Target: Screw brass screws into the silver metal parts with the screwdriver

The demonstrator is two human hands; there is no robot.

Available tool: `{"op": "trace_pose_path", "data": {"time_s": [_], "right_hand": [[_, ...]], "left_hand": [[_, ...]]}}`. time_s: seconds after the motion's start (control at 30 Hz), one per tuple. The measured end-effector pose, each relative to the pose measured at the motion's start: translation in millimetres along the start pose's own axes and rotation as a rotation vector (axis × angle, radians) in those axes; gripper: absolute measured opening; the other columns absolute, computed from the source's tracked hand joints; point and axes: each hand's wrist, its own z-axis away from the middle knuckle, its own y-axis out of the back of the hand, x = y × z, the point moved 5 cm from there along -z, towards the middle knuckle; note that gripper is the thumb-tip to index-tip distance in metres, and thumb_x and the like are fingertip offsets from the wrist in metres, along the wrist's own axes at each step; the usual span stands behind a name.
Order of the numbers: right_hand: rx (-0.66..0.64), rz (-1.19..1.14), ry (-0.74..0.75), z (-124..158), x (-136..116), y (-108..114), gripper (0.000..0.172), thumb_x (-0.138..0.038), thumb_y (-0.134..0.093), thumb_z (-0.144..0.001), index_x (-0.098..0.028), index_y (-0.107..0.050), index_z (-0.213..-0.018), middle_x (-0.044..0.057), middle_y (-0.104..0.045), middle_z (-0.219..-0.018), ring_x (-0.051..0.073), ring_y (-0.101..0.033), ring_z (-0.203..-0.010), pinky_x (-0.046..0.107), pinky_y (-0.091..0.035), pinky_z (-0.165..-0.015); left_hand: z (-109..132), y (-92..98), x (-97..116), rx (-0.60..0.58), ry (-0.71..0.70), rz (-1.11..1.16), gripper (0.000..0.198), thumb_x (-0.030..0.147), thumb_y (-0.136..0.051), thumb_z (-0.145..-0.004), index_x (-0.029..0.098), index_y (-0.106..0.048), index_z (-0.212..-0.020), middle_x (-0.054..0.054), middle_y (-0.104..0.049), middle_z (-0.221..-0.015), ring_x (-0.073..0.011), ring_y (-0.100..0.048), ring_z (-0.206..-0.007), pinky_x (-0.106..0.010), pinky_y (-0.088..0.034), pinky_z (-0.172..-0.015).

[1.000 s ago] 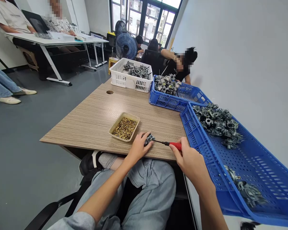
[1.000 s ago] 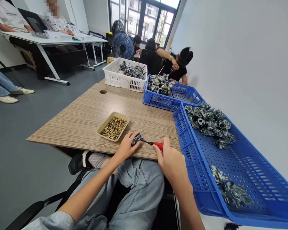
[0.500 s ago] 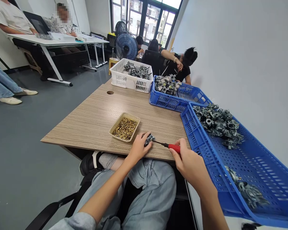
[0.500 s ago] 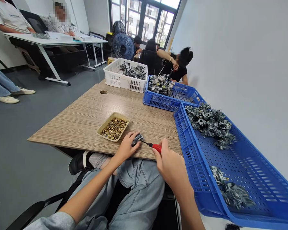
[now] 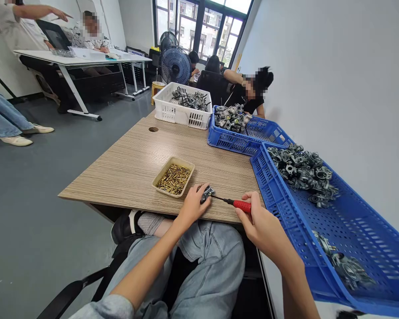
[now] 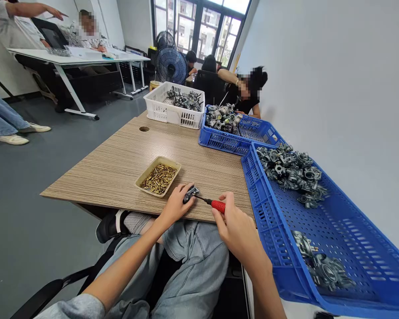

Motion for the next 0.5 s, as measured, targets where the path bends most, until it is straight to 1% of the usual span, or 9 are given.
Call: {"op": "trace_pose_path", "data": {"time_s": [0.07, 0.1, 0.17, 0.27, 0.37, 0.43, 0.5], "right_hand": [[-0.026, -0.069, 0.059, 1.8, 0.4, -1.6, 0.019, -0.037, -0.041, -0.111, -0.026, -0.043, -0.126, 0.009, -0.078, -0.114, 0.027, -0.079, -0.095, 0.031, -0.044, -0.07], [-0.035, -0.084, 0.068, 2.2, 0.5, -2.2, 0.017, -0.035, -0.04, -0.111, -0.026, -0.043, -0.125, 0.009, -0.078, -0.115, 0.027, -0.079, -0.096, 0.031, -0.044, -0.071], [-0.04, -0.079, 0.053, 1.7, -0.1, -2.8, 0.014, -0.033, -0.039, -0.111, -0.026, -0.043, -0.121, 0.008, -0.078, -0.111, 0.028, -0.079, -0.095, 0.031, -0.044, -0.071], [-0.026, 0.027, -0.039, -1.5, -2.3, -2.1, 0.013, -0.035, -0.039, -0.112, -0.024, -0.044, -0.119, 0.008, -0.079, -0.096, 0.03, -0.079, -0.089, 0.031, -0.04, -0.067], [-0.024, 0.225, -0.169, -5.1, -3.7, -0.1, 0.021, -0.043, -0.039, -0.114, -0.023, -0.046, -0.115, 0.009, -0.077, -0.084, 0.031, -0.078, -0.078, 0.03, -0.032, -0.06], [-0.022, 0.328, -0.23, -6.3, -3.2, 1.3, 0.029, -0.05, -0.038, -0.115, -0.023, -0.048, -0.112, 0.009, -0.076, -0.081, 0.032, -0.078, -0.075, 0.031, -0.027, -0.058], [-0.015, 0.342, -0.24, -6.5, -1.3, 2.0, 0.031, -0.052, -0.037, -0.115, -0.024, -0.048, -0.11, 0.01, -0.077, -0.081, 0.032, -0.078, -0.075, 0.031, -0.026, -0.057]], "left_hand": [[-0.1, -0.1, 0.4, -0.003, 0.002, -0.003, 0.055, 0.033, -0.062, -0.103, 0.026, -0.052, -0.157, -0.013, -0.062, -0.14, -0.0315, -0.061, -0.128, -0.05, -0.051, -0.114], [-0.2, 0.1, 0.7, -0.004, 0.003, -0.005, 0.055, 0.033, -0.062, -0.103, 0.026, -0.053, -0.157, -0.014, -0.062, -0.14, -0.0316, -0.061, -0.127, -0.051, -0.051, -0.114], [-0.4, 0.7, 1.8, -0.005, 0.006, -0.009, 0.055, 0.033, -0.062, -0.103, 0.025, -0.053, -0.157, -0.014, -0.062, -0.139, -0.0318, -0.061, -0.127, -0.051, -0.051, -0.114], [-0.6, 2.2, 3.8, -0.004, 0.009, -0.007, 0.056, 0.035, -0.063, -0.102, 0.026, -0.053, -0.157, -0.013, -0.062, -0.138, -0.032, -0.061, -0.127, -0.051, -0.05, -0.115], [-0.4, 3.5, 5.6, -0.002, 0.005, 0.003, 0.057, 0.036, -0.064, -0.102, 0.025, -0.053, -0.157, -0.014, -0.062, -0.139, -0.032, -0.06, -0.13, -0.051, -0.049, -0.117], [-0.2, 3.9, 6.1, -0.003, 0.005, 0.006, 0.057, 0.037, -0.063, -0.102, 0.025, -0.053, -0.157, -0.014, -0.062, -0.14, -0.0319, -0.06, -0.131, -0.051, -0.048, -0.118], [-0.2, 3.8, 6.3, -0.008, 0.009, 0.005, 0.056, 0.037, -0.061, -0.103, 0.026, -0.053, -0.157, -0.014, -0.062, -0.14, -0.0319, -0.06, -0.131, -0.051, -0.048, -0.118]]}}
